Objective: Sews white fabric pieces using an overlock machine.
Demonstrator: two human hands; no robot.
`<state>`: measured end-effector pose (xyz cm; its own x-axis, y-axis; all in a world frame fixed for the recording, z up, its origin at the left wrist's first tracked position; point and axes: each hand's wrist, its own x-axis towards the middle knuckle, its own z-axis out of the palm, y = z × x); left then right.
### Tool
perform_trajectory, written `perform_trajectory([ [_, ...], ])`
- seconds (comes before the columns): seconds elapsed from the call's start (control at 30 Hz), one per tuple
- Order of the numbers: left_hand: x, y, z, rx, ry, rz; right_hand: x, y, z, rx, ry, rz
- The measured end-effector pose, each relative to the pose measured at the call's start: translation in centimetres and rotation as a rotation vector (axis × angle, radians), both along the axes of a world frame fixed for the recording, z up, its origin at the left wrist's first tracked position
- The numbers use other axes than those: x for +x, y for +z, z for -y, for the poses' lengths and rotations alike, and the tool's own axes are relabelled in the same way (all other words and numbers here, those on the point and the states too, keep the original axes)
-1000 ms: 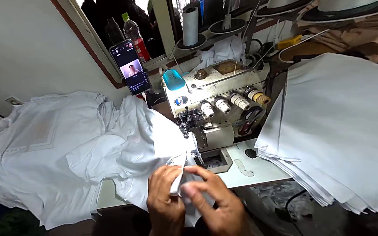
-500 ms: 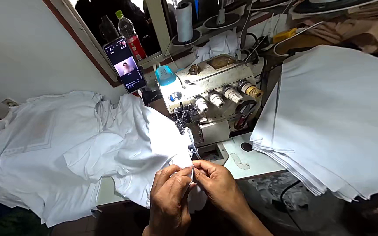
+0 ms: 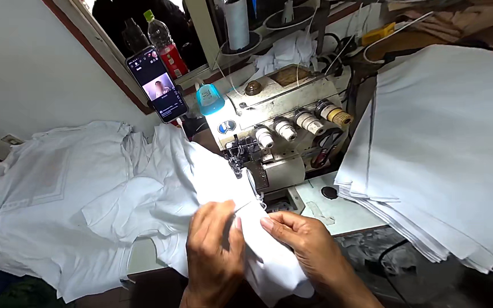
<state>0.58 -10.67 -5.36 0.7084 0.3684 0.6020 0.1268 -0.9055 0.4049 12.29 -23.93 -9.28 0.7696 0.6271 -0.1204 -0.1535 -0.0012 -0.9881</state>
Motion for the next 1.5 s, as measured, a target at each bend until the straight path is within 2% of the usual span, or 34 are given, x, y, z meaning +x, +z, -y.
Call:
perform_trajectory([
  [0.07, 1.1, -0.7, -0.2, 0.095, 0.160, -0.130, -0.1, 0.3, 0.2, 0.065, -0.003, -0.088],
  [0.13, 1.9, -0.8, -0.3, 0.143, 0.185, -0.177, -0.2, 0.3, 0.0, 0.114, -0.011, -0.141],
  [0.3, 3.9, 0.2, -3.6, 0.015, 0.144, -0.234, 0.3, 0.5, -2.1, 0.120, -0.024, -0.171],
  [0.4, 6.6, 1.2, -7.9, -0.093, 0.001, -0.263, 0.6, 1.1, -3.7, 0.136, -0.066, -0.246],
  [0.5, 8.2, 1.2, -11.5, -0.126, -0.144, -0.132, 0.0, 1.5, -4.2, 0.170, -0.130, -0.289],
  [0.53, 7.8, 1.0, -11.7, -0.084, -0.118, -0.060, -0.2, 1.5, -4.1, 0.182, -0.136, -0.293],
  [0.6, 5.1, -0.1, -10.2, -0.033, 0.054, 0.015, -0.7, 1.1, -3.3, 0.192, -0.124, -0.318],
  [0.67, 1.0, -2.1, -6.8, -0.253, 0.205, 0.004, -1.1, 0.7, -2.5, 0.197, -0.091, -0.377],
  [0.73, -1.7, -3.9, -4.3, -0.595, 0.202, -0.039, -1.5, 0.7, -2.1, 0.219, -0.066, -0.466],
  [0.77, -2.4, -4.0, -4.2, -0.701, 0.166, -0.048, -1.8, 0.7, -2.0, 0.234, -0.059, -0.494],
  [0.8, -2.8, -3.3, -5.0, -0.718, 0.145, -0.057, -2.0, 0.7, -2.0, 0.244, -0.062, -0.496],
  [0.83, -3.0, -1.7, -6.3, -0.657, 0.151, -0.056, -2.1, 0.6, -1.9, 0.247, -0.079, -0.479],
  [0.9, -3.3, 1.7, -9.7, -0.387, 0.319, -0.012, -2.3, 0.7, -1.8, 0.236, -0.125, -0.418],
  [0.97, -3.4, 3.3, -10.5, -0.205, 0.410, 0.026, -2.8, 0.7, -1.9, 0.230, -0.157, -0.381],
  [1.03, -3.0, 2.6, -6.6, 0.023, 0.257, 0.020, -3.2, 0.3, -2.1, 0.246, -0.178, -0.378],
  [1.1, -1.8, -0.2, -2.0, 0.192, 0.033, 0.003, -3.4, 0.0, -2.1, 0.251, -0.177, -0.359],
  [1.17, -0.1, -2.8, -1.1, 0.325, -0.008, 0.003, -3.4, -0.3, -2.0, 0.235, -0.167, -0.273],
  [1.23, 0.5, -3.2, -1.9, 0.347, -0.004, 0.047, -3.2, -0.9, -1.9, 0.182, -0.175, -0.136],
  [1.3, -0.1, -1.2, -1.9, 0.257, -0.101, 0.060, -2.8, -1.3, -2.0, 0.168, -0.177, -0.054],
  [1.4, -1.4, 0.1, -1.0, 0.090, -0.182, 0.074, -3.1, -0.8, -1.9, 0.202, -0.163, -0.115],
  [1.5, -1.2, -1.1, -0.5, 0.107, -0.118, 0.046, -3.2, 0.0, -1.4, 0.254, -0.147, -0.160],
])
